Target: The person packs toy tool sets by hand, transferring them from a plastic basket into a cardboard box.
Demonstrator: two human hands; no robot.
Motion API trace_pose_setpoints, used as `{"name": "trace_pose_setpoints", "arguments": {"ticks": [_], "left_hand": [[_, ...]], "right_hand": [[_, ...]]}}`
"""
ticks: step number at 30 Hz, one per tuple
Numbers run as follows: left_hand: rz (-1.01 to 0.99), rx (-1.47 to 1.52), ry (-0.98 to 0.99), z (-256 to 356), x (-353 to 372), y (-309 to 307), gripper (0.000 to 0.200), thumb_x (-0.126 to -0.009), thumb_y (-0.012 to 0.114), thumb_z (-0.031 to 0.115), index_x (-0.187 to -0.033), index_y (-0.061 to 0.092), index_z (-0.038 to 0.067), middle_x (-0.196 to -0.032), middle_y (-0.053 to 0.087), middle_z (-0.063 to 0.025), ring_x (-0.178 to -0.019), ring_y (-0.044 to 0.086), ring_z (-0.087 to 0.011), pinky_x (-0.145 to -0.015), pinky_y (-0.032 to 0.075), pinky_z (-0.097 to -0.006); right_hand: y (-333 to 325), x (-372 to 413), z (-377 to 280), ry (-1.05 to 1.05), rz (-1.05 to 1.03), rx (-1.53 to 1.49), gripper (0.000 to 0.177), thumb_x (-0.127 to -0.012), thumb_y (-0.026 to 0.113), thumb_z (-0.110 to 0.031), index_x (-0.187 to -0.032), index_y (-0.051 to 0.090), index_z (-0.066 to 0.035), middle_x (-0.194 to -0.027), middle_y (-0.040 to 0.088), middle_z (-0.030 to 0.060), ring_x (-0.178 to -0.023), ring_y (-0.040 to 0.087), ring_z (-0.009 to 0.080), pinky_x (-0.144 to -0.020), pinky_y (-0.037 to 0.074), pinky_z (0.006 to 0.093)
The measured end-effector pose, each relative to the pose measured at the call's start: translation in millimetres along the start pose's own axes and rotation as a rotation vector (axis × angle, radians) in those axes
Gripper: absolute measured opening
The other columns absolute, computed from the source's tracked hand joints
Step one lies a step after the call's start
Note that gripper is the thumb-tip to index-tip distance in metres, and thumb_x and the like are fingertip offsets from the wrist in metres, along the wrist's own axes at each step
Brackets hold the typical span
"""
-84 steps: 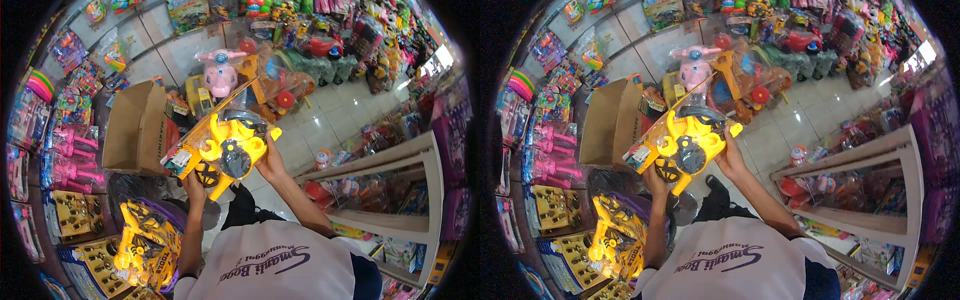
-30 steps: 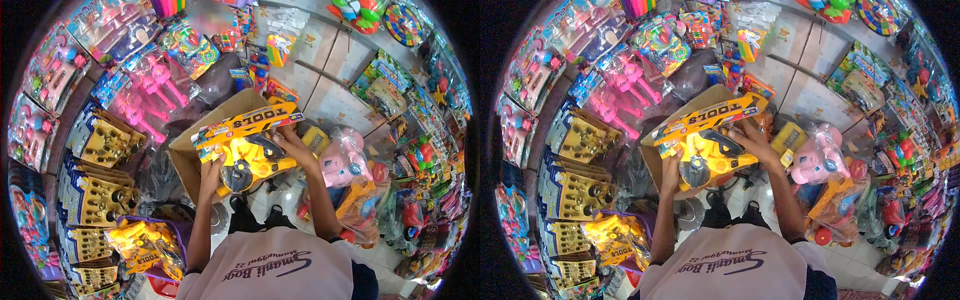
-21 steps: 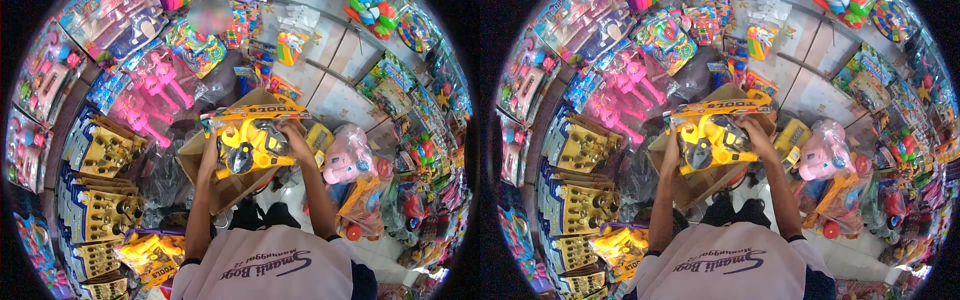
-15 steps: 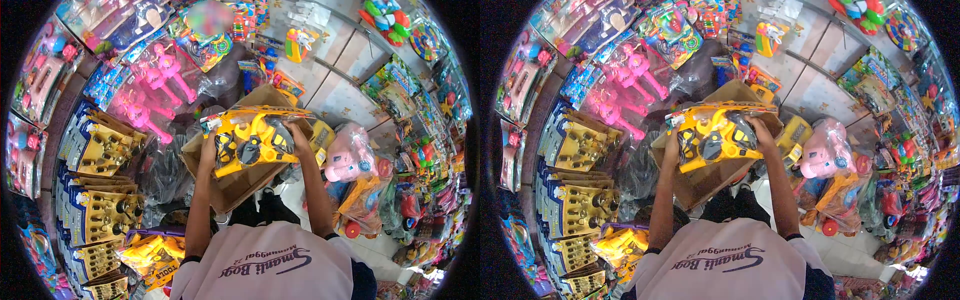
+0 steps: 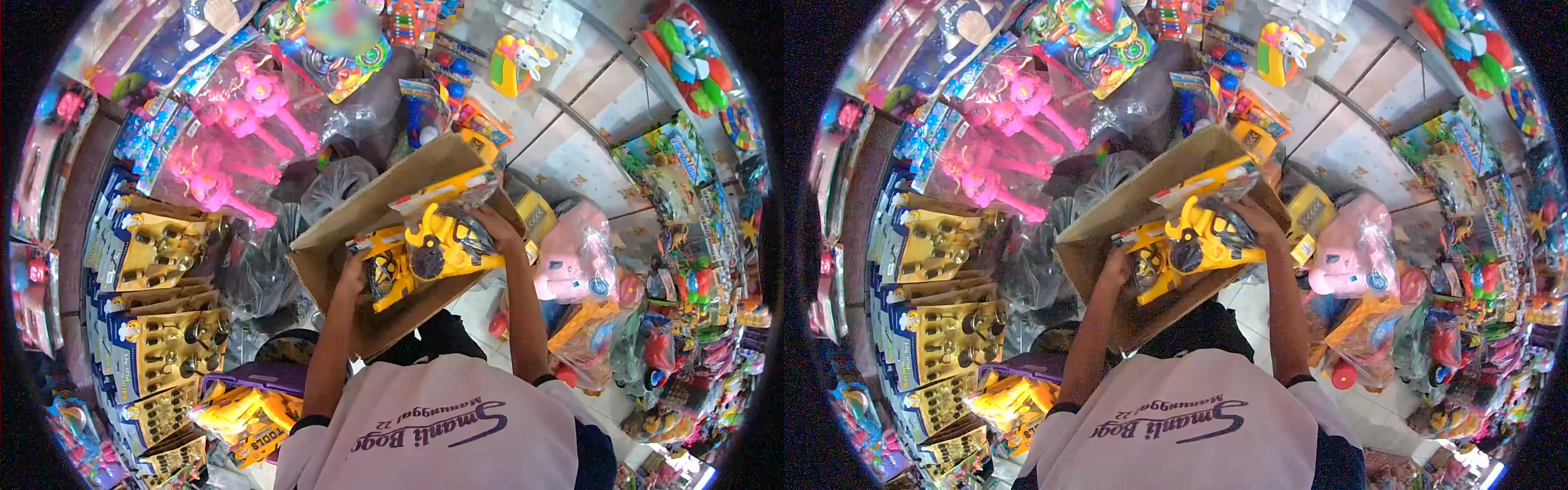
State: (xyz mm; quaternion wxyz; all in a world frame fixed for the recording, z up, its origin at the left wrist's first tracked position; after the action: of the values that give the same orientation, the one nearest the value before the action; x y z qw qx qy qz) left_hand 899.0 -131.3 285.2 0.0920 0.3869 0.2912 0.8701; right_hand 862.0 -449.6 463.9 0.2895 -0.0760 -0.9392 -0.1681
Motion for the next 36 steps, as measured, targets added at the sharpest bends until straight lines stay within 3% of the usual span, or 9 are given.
{"name": "trace_pose_setpoints", "arguments": {"ticks": [5,8,10,15,18,21,27,30,36], "left_hand": [[0.123,-0.065,-0.052,-41.4,-40.0,-68.7,0.049,-0.079,0.062,0.012,-0.123,0.039,0.010,-0.099,0.057,-0.0067,-0.086,0.058,-0.0184,-0.071,0.049,-0.0326],[0.110,-0.152,0.102,-22.3,-21.8,-65.0,0.062,-0.076,0.065,0.016,-0.129,0.032,0.008,-0.104,0.058,-0.0117,-0.088,0.060,-0.0253,-0.069,0.048,-0.0369],[0.406,-0.737,0.357,-18.1,-25.1,-76.3,0.071,-0.075,0.066,0.017,-0.133,0.026,0.008,-0.107,0.058,-0.0173,-0.093,0.058,-0.0323,-0.072,0.048,-0.0410],[0.571,-1.405,0.285,10.8,28.8,-20.1,0.097,-0.070,0.073,0.024,-0.140,0.009,0.008,-0.137,0.026,-0.0284,-0.110,0.043,-0.0510,-0.086,0.043,-0.0506],[0.405,-1.825,0.407,-15.8,1.0,-55.1,0.109,-0.063,0.077,0.036,-0.142,0.005,0.014,-0.143,0.006,-0.0272,-0.120,0.028,-0.0537,-0.095,0.035,-0.0531],[0.195,-1.932,-0.040,-24.6,0.1,-45.4,0.112,-0.059,0.075,0.050,-0.142,0.008,0.019,-0.143,0.006,-0.0261,-0.127,0.015,-0.0510,-0.100,0.027,-0.0574],[-0.016,-1.748,-0.093,-42.0,-7.6,-51.2,0.107,-0.047,0.080,0.051,-0.133,0.032,0.009,-0.136,0.025,-0.0276,-0.125,0.027,-0.0444,-0.102,0.027,-0.0529],[-0.066,-1.806,-0.304,-53.4,-12.6,-58.1,0.107,-0.059,0.071,0.059,-0.141,0.014,0.019,-0.141,0.017,-0.0249,-0.130,0.014,-0.0466,-0.102,0.028,-0.0535],[-0.046,-1.789,0.064,-67.2,-12.6,-56.3,0.103,-0.063,0.071,0.052,-0.142,0.013,0.018,-0.142,0.015,-0.0247,-0.130,0.014,-0.0462,-0.105,0.021,-0.0539]], "right_hand": [[15.8,-24.0,-7.2,0.003,-0.187,0.145,0.043,-0.088,0.055,-0.018,-0.126,0.042,-0.004,-0.110,0.059,0.0062,-0.090,0.060,0.0127,-0.079,0.050,0.0266],[1.1,-54.8,4.1,0.038,-0.215,0.309,0.044,-0.087,0.055,-0.017,-0.127,0.041,-0.005,-0.111,0.059,0.0059,-0.091,0.059,0.0132,-0.081,0.049,0.0268],[0.4,-61.2,4.7,0.081,-0.230,0.324,0.043,-0.087,0.055,-0.016,-0.127,0.042,-0.005,-0.111,0.058,0.0055,-0.092,0.059,0.0136,-0.082,0.048,0.0268],[9.6,-61.7,-1.3,0.096,-0.192,0.527,0.042,-0.088,0.052,-0.019,-0.126,0.044,-0.006,-0.113,0.058,0.0054,-0.095,0.058,0.0140,-0.086,0.046,0.0275],[7.4,-65.5,3.1,0.066,-0.213,0.605,0.042,-0.087,0.051,-0.020,-0.126,0.045,-0.006,-0.116,0.056,0.0069,-0.098,0.056,0.0147,-0.086,0.044,0.0274],[-17.0,-93.0,29.7,0.094,-0.280,0.651,0.044,-0.084,0.052,-0.017,-0.125,0.046,-0.004,-0.119,0.054,0.0082,-0.103,0.053,0.0158,-0.088,0.042,0.0268],[4.0,-77.5,22.8,0.152,-0.171,0.643,0.038,-0.083,0.053,-0.017,-0.119,0.053,-0.005,-0.114,0.056,0.0084,-0.097,0.055,0.0154,-0.084,0.045,0.0282],[0.5,-89.1,30.8,0.135,-0.236,0.695,0.038,-0.082,0.052,-0.025,-0.114,0.057,-0.004,-0.109,0.060,0.0070,-0.090,0.058,0.0150,-0.081,0.046,0.0287],[-14.7,-117.0,56.1,0.241,-0.188,0.766,0.033,-0.080,0.057,-0.028,-0.103,0.063,-0.006,-0.088,0.066,0.0054,-0.072,0.061,0.0158,-0.067,0.049,0.0311]]}}
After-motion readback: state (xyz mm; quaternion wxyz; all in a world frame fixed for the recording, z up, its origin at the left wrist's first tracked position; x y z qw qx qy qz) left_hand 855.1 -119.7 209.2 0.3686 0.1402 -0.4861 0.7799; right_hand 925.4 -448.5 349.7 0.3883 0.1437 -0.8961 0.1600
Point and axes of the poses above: each hand's wrist, its own x-axis away from the middle knuckle, its own y-axis out of the palm, z = x × y, the point moved 1 cm from there along -x, towards the middle knuckle
